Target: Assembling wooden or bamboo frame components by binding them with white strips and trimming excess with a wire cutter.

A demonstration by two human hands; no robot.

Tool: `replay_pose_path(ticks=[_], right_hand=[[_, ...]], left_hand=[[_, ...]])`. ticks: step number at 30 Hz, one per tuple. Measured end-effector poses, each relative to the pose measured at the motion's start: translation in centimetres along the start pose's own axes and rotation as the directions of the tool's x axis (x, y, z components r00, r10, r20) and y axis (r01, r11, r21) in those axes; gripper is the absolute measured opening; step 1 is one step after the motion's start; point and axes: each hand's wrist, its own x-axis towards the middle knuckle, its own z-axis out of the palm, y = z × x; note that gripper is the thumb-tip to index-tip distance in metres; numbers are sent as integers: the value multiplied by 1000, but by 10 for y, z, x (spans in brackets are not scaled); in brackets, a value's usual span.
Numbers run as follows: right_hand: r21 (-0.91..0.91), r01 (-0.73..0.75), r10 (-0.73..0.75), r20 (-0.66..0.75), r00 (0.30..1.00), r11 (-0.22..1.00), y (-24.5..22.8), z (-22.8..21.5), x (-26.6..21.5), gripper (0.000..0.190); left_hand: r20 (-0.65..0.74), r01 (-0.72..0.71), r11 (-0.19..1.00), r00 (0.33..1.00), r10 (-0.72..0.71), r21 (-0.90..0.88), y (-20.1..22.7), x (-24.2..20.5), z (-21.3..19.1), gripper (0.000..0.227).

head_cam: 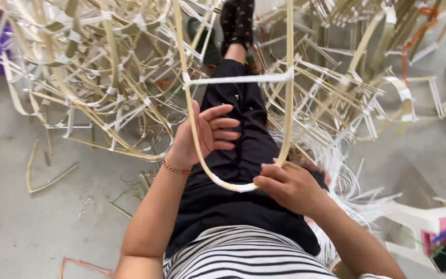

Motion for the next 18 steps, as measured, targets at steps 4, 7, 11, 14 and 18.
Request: replay_pose_path(ticks=[4, 7, 11, 14, 18], right_hand=[[-53, 25, -23, 44, 999, 998, 23, 32, -19, 21], [-66, 12, -10, 32, 999, 998, 21, 40, -18, 24], [76, -152, 160, -116, 980, 985, 26, 41, -28, 57], [457, -317, 452, -222, 864, 831, 43, 33, -29, 67], [898, -387, 690, 144, 710, 211, 65, 24, -18, 62]], left_hand=[[-69, -141, 988, 988, 137, -64, 3, -9, -38, 67], [-162, -206, 976, 968, 192, -76, -11, -9, -58, 57], [-177, -244, 968, 956, 232, -51, -17, -12, -62, 50], [-139, -223, 975, 965, 221, 3, -23, -16, -58, 50], [-95, -170, 982, 980, 177, 84, -38, -17, -54, 51]])
